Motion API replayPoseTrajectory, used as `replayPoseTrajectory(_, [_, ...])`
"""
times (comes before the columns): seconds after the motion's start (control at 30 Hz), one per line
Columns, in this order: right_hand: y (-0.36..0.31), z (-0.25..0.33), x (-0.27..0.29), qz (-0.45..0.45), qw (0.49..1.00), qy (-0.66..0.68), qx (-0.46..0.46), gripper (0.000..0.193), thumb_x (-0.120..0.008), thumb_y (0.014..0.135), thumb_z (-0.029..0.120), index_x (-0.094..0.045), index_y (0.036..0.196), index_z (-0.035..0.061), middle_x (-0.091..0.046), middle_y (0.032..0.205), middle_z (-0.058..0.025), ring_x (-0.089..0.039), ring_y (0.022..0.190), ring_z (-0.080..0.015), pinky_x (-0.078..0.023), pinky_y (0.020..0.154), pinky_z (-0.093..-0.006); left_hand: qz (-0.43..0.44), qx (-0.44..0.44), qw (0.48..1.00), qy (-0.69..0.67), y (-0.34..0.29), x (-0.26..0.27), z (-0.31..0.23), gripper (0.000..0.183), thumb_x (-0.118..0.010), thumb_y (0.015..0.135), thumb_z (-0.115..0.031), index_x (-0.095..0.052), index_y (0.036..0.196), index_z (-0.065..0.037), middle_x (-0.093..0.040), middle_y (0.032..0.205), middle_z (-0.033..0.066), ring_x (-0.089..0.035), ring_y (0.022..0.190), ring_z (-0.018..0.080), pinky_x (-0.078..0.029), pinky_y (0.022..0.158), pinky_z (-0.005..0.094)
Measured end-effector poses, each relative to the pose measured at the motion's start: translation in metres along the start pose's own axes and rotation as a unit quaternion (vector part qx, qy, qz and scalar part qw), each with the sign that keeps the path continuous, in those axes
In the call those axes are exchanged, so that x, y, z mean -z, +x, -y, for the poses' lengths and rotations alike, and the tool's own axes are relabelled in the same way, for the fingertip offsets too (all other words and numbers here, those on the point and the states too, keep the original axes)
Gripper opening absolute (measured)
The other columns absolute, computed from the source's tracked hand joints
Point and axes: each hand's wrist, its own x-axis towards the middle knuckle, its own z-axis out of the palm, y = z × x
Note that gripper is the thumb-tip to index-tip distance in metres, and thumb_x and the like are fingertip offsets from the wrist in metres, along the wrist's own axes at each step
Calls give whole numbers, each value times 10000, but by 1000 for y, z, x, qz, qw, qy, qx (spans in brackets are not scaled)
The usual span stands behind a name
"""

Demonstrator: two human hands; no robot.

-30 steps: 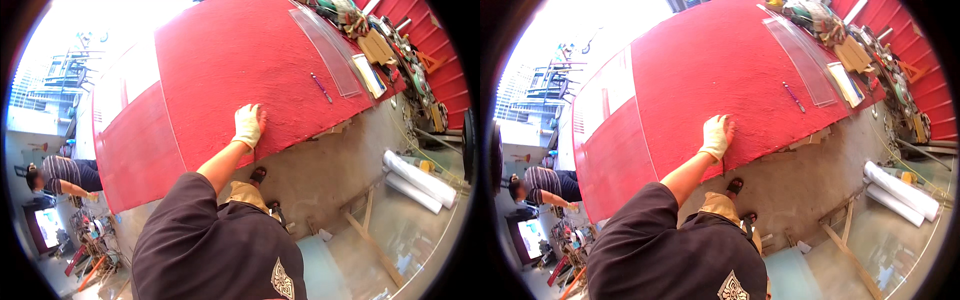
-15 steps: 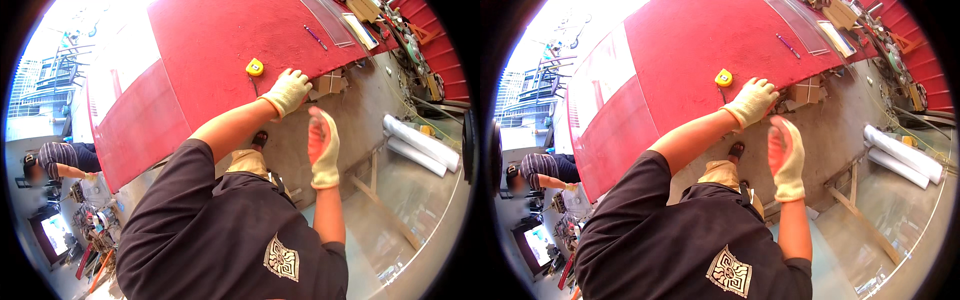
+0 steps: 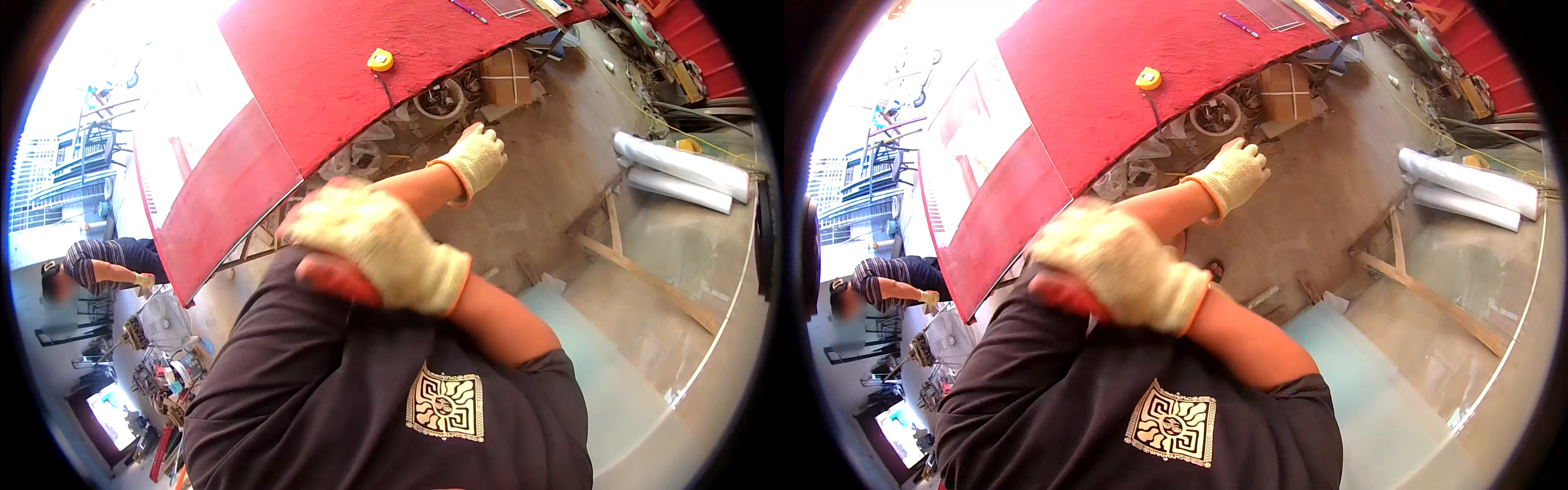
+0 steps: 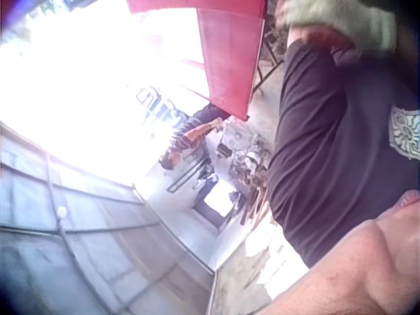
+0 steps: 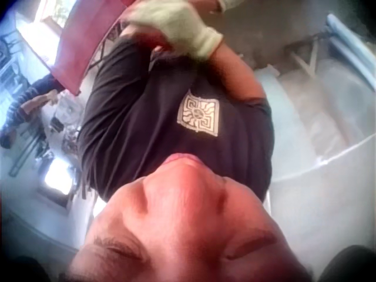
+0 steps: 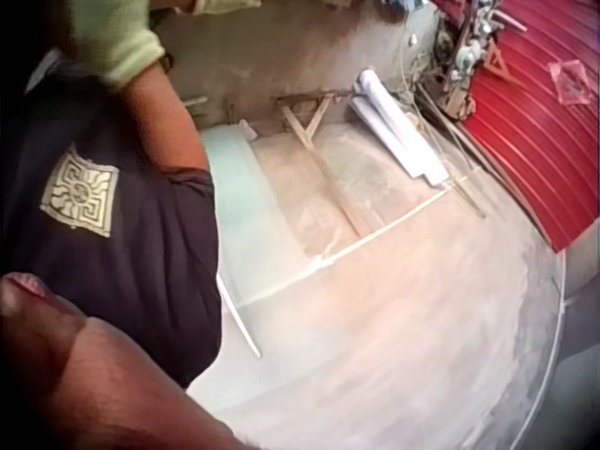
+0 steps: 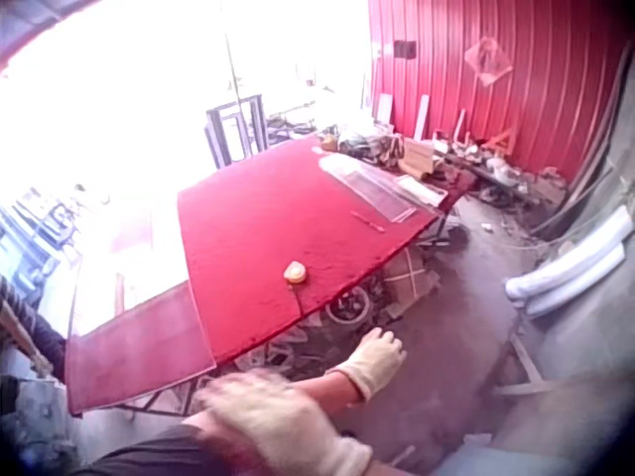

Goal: The person measures a large pane of glass on a table using a tape measure and a long straight edge, then writes on a notepad with a pen. They place a wooden frame template on the glass and use the tape measure to check the alignment and dimensions.

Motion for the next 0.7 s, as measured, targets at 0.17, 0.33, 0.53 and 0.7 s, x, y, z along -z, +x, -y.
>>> replayPoseTrajectory(0.17, [-20, -48, 25, -36, 983, -130, -121, 520, -591, 1156, 466, -814, 1298, 18, -821, 1277, -197, -759, 1257, -413, -527, 1159, -551, 12, 4, 1000, 6, -18, -8, -6, 234, -748, 986, -247, -825, 1198, -184, -772, 1190, 36, -694, 1266, 258, -489, 1156, 512])
replayPoseTrajectory(0.33, [6, 12, -21, 5, 998, 39, -52, 534, -744, 1075, 375, -719, 1510, 65, -731, 1516, -195, -658, 1465, -422, -440, 1293, -567, 76, 5, 997, 25, -26, -12, 13, 270, -741, 1023, -260, -833, 1271, -208, -783, 1242, 43, -686, 1326, 257, -468, 1190, 512])
replayPoseTrajectory(0.53, [5, -71, -23, -9, 978, -169, -123, 537, -699, 1103, 364, -702, 1570, 99, -682, 1617, -178, -582, 1571, -387, -331, 1372, -554, 6, 55, 998, 7, -40, -21, 59, 207, -741, 1002, -269, -841, 1175, -212, -789, 1200, 20, -714, 1266, 248, -516, 1125, 494])
replayPoseTrajectory(0.7, [18, -55, -52, -16, 959, -100, -264, 623, -742, 1020, 261, -655, 1601, 55, -637, 1654, -239, -508, 1636, -413, -320, 1386, -566, 125, 48, 990, -45, -58, -39, 99, 199, -739, 1032, -286, -857, 1177, -216, -818, 1253, 69, -767, 1262, 274, -578, 1089, 493])
